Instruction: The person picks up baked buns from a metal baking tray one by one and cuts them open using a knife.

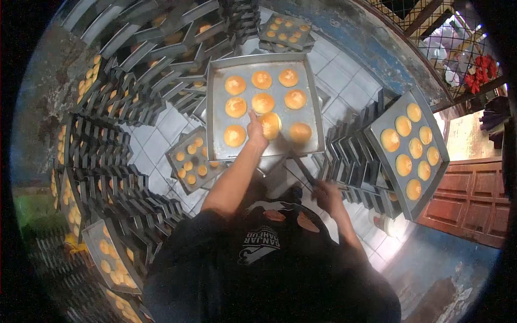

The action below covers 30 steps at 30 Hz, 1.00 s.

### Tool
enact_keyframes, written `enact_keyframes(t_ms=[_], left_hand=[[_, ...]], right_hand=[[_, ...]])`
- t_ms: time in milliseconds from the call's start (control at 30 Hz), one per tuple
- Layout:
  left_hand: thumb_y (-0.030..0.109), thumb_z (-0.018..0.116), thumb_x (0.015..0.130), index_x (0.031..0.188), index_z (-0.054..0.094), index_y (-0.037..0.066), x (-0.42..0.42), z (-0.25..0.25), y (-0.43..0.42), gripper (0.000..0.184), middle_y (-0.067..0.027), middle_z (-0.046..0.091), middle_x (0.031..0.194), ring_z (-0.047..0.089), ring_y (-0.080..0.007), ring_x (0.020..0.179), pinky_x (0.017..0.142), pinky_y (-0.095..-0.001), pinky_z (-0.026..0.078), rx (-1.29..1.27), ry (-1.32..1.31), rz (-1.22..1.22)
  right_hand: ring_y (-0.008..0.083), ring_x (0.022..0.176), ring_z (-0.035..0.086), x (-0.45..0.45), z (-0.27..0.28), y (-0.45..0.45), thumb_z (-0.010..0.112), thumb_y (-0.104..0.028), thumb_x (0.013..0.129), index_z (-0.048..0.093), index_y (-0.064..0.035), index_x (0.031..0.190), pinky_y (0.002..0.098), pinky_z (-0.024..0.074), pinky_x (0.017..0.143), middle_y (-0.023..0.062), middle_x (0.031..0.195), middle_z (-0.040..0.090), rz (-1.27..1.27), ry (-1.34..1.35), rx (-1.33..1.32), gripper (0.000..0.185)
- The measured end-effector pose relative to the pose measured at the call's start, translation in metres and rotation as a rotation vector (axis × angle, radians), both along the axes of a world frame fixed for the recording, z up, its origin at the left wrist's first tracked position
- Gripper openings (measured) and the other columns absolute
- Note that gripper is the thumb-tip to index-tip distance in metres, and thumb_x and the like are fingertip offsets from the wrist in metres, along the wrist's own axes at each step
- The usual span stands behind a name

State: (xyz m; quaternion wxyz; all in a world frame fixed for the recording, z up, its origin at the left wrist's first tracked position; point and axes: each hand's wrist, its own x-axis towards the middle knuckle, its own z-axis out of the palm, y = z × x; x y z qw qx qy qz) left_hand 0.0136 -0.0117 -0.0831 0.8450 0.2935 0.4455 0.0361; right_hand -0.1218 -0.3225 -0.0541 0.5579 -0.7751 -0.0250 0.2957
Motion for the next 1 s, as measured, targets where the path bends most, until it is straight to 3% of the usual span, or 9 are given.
enact_keyframes(t_ms=[100,333,467,533,700,767,800,900,1000], left_hand=[[0.054,0.046,0.102,0.115,0.063,-0.001,-0.007,-0.068,0.015,0.059,-0.0171,0.067,0.114,0.067,-0.033,0.098,0.086,-0.0462,0.052,0.602,0.012,-0.296],[0.039,0.056,0.097,0.106,0.066,-0.003,-0.051,-0.056,0.095,0.044,-0.0243,0.066,0.109,0.061,-0.0404,0.109,0.093,-0.0482,0.048,1.858,0.078,-0.283],[0.055,0.066,0.085,0.108,0.067,-0.002,-0.065,-0.059,0.113,0.061,-0.0255,0.067,0.111,0.06,-0.0416,0.113,0.099,-0.0495,0.046,1.629,0.444,-0.661],[0.056,0.078,0.073,0.108,0.067,-0.004,-0.066,-0.041,0.102,0.07,-0.026,0.069,0.106,0.065,-0.0375,0.106,0.093,-0.0463,0.051,1.594,0.442,-0.779],[0.034,0.089,0.069,0.12,0.059,-0.002,-0.077,-0.052,0.084,0.069,-0.0206,0.069,0.104,0.069,-0.025,0.099,0.081,-0.037,0.056,1.16,0.126,-0.605],[0.024,0.081,0.085,0.122,0.052,0.0,-0.071,-0.056,0.083,0.053,-0.0162,0.069,0.101,0.07,-0.0194,0.091,0.067,-0.0334,0.06,0.825,-0.074,-0.345],[0.024,0.081,0.085,0.122,0.052,0.0,-0.069,-0.052,0.082,0.053,-0.0162,0.069,0.101,0.07,-0.0194,0.091,0.067,-0.0334,0.06,0.83,-0.079,-0.334],[0.042,0.065,0.096,0.124,0.06,0.008,-0.063,-0.024,0.078,0.044,-0.009,0.068,0.113,0.068,-0.0212,0.099,0.084,-0.04,0.057,-0.161,-0.51,0.059],[0.054,0.055,0.098,0.121,0.062,0.012,-0.056,-0.003,0.071,0.049,-0.0056,0.07,0.109,0.068,-0.0216,0.094,0.082,-0.0382,0.056,-0.171,-0.504,0.153]], right_hand=[[0.0059,0.051,0.047,-0.03,0.028,-0.049,0.055,-0.016,0.1,0.069,-0.004,0.109,0.0225,0.0307,0.044,0.0012,0.078,0.067,-0.099,0.199,-0.05,0.021],[0.0044,0.047,0.041,-0.028,0.007,-0.021,0.056,-0.019,0.102,0.064,-0.0019,0.118,0.0219,0.027,0.041,0.0011,0.073,0.06,-0.252,0.068,0.103,0.025],[0.0076,0.051,0.046,-0.005,-0.004,0.004,0.057,-0.017,0.098,0.067,-0.0026,0.121,0.0244,0.0351,0.045,0.0005,0.075,0.062,-0.123,0.062,0.15,0.029],[0.01,0.057,0.052,0.007,-0.012,0.018,0.057,-0.017,0.096,0.068,-0.0028,0.121,0.0268,0.0429,0.052,0.0017,0.076,0.064,0.029,-0.334,0.12,0.03],[0.0169,0.07,0.063,0.032,0.006,0.052,0.053,-0.014,0.096,0.063,-0.0032,0.128,0.0321,0.0513,0.066,0.0093,0.078,0.067,0.177,-0.185,0.085,0.036],[0.016,0.07,0.062,0.041,-0.006,0.072,0.052,-0.014,0.097,0.06,-0.0037,0.133,0.0306,0.0504,0.067,0.0082,0.078,0.066,0.241,-0.409,0.068,0.038],[0.0138,0.07,0.059,0.04,0.023,0.078,0.052,-0.017,0.099,0.057,-0.0023,0.135,0.0299,0.0498,0.067,0.0076,0.078,0.065,0.262,-0.363,0.109,0.039],[0.014,0.077,0.061,0.035,0.034,0.094,0.059,-0.02,0.101,0.055,0.0006,0.136,0.0326,0.0521,0.072,0.0115,0.083,0.064,0.173,-0.318,0.252,0.041],[0.0206,0.079,0.065,0.033,0.038,0.098,0.059,-0.017,0.099,0.053,0.0014,0.137,0.0349,0.0524,0.074,0.0161,0.088,0.067,0.2,-0.434,0.169,0.043]])
